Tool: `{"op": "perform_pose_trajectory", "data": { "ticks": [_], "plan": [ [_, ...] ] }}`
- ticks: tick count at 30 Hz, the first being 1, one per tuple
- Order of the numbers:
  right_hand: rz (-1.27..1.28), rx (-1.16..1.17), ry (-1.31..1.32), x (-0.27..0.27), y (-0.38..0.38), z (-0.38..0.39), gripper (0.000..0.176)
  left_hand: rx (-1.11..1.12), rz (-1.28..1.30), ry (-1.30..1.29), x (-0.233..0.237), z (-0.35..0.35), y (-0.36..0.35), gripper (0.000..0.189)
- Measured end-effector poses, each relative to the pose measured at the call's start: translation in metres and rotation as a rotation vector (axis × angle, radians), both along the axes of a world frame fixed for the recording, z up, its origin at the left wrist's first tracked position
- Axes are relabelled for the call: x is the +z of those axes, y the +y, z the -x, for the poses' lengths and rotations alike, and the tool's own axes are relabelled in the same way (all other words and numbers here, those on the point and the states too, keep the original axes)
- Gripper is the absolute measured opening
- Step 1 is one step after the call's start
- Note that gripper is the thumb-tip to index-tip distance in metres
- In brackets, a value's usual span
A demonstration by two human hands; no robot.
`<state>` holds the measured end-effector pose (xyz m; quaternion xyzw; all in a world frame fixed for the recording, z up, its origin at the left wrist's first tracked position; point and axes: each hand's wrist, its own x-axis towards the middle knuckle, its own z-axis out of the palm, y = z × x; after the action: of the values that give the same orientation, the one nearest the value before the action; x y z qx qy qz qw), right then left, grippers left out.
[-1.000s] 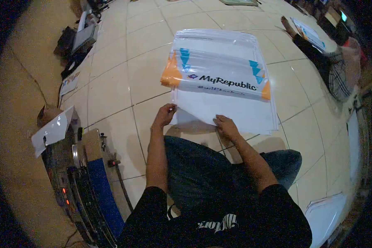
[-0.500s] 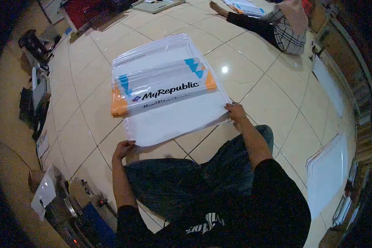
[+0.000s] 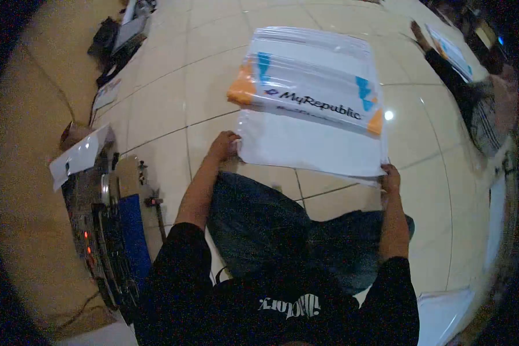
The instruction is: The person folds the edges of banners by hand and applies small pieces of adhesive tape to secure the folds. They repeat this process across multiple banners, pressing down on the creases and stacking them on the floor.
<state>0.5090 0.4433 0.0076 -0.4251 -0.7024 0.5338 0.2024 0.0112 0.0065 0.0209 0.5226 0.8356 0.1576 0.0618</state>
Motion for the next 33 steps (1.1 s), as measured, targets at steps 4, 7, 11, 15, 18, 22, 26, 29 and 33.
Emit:
{"op": "perform_pose_trajectory", "data": {
  "ticks": [4,7,11,15,18,22,26,29,33],
  "plan": [
    [-0.013,0.027,-0.034,-0.011,0.013,-0.004,0.042,-0.173,-0.001,-0.095,0.007,-0.011,-0.001,0.048],
    [-0.415,0.176,-0.163,-0.032,0.024,-0.013,0.038,-0.186,0.14,-0.078,0.01,-0.009,0.005,0.042],
    [-0.233,0.09,-0.107,-0.008,0.015,-0.003,0.022,-0.192,0.174,-0.047,-0.004,0.002,0.003,0.028],
    [0.024,0.012,0.064,-0.036,0.036,-0.014,0.015,0.246,-0.079,-0.592,-0.014,0.002,-0.003,0.024],
    [-0.078,-0.045,-0.245,-0.049,0.048,-0.006,0.021,0.19,-0.038,-0.372,-0.011,0.007,0.008,0.028],
    [-0.65,0.032,-0.436,-0.041,0.04,0.011,0.036,0.368,0.036,-0.395,0.001,-0.001,0.022,0.035],
    [-0.664,-0.028,-0.601,-0.014,0.02,0.029,0.036,0.437,0.079,-0.379,-0.004,0.003,0.022,0.038],
    [-0.729,-0.034,-0.601,-0.015,0.017,0.036,0.035,0.412,0.043,-0.345,-0.025,0.012,0.017,0.037],
    [-0.769,-0.046,-0.523,-0.04,0.032,0.025,0.038,0.471,-0.001,-0.349,-0.017,0.006,0.021,0.035]
  ]
}}
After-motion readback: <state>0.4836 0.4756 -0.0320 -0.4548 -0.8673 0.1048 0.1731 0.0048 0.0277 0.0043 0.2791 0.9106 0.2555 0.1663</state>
